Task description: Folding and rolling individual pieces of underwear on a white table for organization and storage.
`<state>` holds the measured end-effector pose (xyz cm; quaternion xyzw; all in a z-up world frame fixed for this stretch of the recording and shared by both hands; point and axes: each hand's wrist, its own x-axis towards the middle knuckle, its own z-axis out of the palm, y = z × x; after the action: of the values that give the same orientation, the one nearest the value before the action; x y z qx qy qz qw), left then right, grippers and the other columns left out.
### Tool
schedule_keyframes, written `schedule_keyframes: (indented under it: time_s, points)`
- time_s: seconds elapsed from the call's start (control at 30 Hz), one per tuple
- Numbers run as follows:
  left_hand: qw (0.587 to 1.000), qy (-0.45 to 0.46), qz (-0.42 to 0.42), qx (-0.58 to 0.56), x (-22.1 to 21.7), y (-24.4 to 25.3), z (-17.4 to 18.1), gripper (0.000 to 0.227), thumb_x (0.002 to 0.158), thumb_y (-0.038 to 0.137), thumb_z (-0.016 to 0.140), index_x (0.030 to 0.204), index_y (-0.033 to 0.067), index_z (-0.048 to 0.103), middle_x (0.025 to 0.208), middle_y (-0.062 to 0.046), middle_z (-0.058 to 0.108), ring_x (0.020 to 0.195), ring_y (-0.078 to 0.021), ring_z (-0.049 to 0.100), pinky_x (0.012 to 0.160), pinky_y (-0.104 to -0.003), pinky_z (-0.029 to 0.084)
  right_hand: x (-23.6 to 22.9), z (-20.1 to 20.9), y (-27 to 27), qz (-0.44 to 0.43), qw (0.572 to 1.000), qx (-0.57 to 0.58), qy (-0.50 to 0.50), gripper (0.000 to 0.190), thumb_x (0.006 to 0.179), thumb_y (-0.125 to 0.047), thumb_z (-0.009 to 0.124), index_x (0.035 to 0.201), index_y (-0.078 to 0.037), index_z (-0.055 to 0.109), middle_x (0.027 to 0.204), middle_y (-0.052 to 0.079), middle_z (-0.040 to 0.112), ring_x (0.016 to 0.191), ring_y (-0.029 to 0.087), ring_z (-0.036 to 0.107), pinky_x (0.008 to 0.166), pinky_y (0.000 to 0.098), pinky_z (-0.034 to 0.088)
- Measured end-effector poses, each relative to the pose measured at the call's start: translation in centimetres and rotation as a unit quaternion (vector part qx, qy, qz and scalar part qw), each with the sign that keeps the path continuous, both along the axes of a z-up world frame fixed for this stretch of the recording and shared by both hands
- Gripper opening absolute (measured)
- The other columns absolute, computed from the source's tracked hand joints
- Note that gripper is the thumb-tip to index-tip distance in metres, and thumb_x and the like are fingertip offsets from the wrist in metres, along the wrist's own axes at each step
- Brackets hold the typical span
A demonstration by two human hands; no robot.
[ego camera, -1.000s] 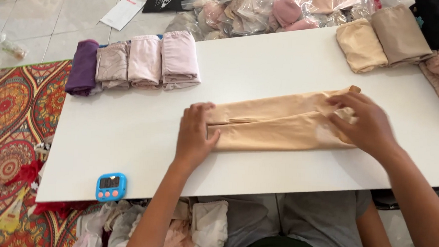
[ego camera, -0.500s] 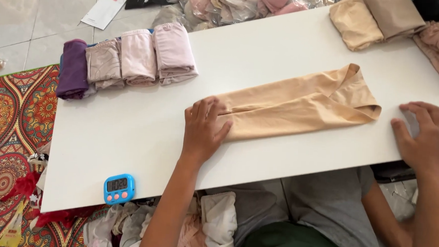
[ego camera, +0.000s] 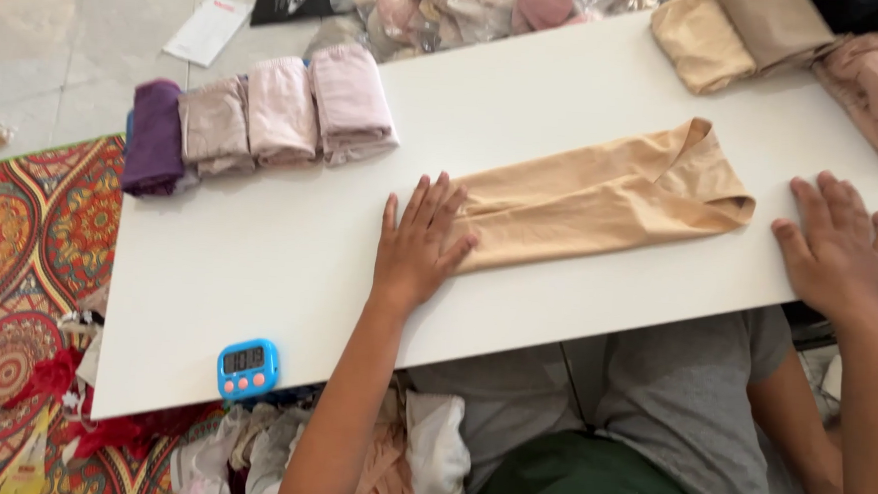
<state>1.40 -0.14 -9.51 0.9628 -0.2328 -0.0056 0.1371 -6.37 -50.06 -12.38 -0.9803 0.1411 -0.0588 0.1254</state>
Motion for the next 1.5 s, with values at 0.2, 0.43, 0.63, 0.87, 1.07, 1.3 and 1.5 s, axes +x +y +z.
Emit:
schedule_keyframes:
  time_s: [0.2,0.43,0.63,0.87,1.07,1.3,1.5]
  points:
    - [1.0,-0.007,0.003,0.0,0.1,0.0,-0.5,0.07,0.101,0.062,0.029,0.162,0.028,0.024,0.172,0.003,0.011,0.158,-0.0176,0.003,0.123,-0.053,-0.002,0.3,-1.6,-0.7,-0.018,0.999,-0.035,0.0,0.064,0.105,-0.053,0.027,0.161,-0.022,0.037,0.173,0.005,0.024,0.158,0.024,0.017,0.121,0.0527,0.004]
    - [1.0,0.005,0.0,0.019,0.2,-0.1,-0.3,0.072,0.101,0.063,0.024,0.164,0.029,0.014,0.173,0.002,0.005,0.158,-0.0171,-0.002,0.123,-0.052,-0.005,0.2,-1.5,-0.9,-0.022,0.999,-0.034,-0.004,0.062,0.105,-0.052,0.029,0.159,-0.024,0.037,0.172,0.004,0.026,0.158,0.022,0.018,0.122,0.0505,0.005]
    - [1.0,0.005,0.007,0.019,-0.5,0.1,-0.6,0.08,0.102,0.064,0.025,0.165,0.0179,0.008,0.173,0.0,0.004,0.158,-0.0162,-0.001,0.124,-0.051,-0.005,0.6,0.4,-0.7,-0.045,0.998,0.034,0.017,0.06,0.099,-0.049,0.043,0.154,-0.025,0.047,0.168,0.005,0.034,0.154,0.029,0.024,0.118,0.053,0.009]
    - [0.967,-0.188,0.021,0.171,0.0,0.2,-1.9,0.086,0.102,0.071,0.025,0.166,0.0157,0.01,0.174,-0.002,0.006,0.16,-0.0166,0.003,0.127,-0.047,-0.002,7.9,1.1,4.1,0.159,0.967,-0.026,-0.197,0.055,0.103,-0.027,0.057,0.154,-0.006,0.049,0.157,0.015,0.049,0.148,0.031,0.041,0.116,0.0515,0.028]
    - [0.97,-0.178,0.03,0.161,-0.8,0.8,-1.4,0.088,0.099,0.07,0.034,0.166,0.0168,0.013,0.174,0.0,0.011,0.16,-0.0148,0.009,0.127,-0.049,0.001,10.2,4.2,8.3,0.233,0.971,-0.005,0.061,0.076,0.099,-0.061,0.027,0.165,-0.027,0.01,0.172,-0.005,0.008,0.158,0.017,0.001,0.125,0.0471,-0.003]
    - [0.939,-0.204,0.036,0.275,-0.8,0.9,-0.6,0.095,0.097,0.079,0.026,0.167,0.0181,0.006,0.176,0.001,0.005,0.161,-0.0135,0.005,0.129,-0.047,-0.001,9.9,1.6,5.2,0.1,0.993,-0.022,-0.064,0.06,0.106,-0.037,0.04,0.16,-0.014,0.044,0.162,0.01,0.048,0.145,0.031,0.043,0.109,0.051,0.03]
    - [0.989,-0.116,0.016,0.089,-0.7,0.8,-0.1,0.086,0.098,0.063,0.041,0.166,0.0161,0.016,0.174,-0.002,0.014,0.159,-0.017,0.013,0.125,-0.05,0.004,8.9,2.5,4.6,-0.114,0.993,0.027,-0.003,0.02,0.095,-0.043,0.07,0.095,-0.024,0.077,0.099,-0.009,0.072,0.095,0.017,0.065,0.076,0.0361,0.049]
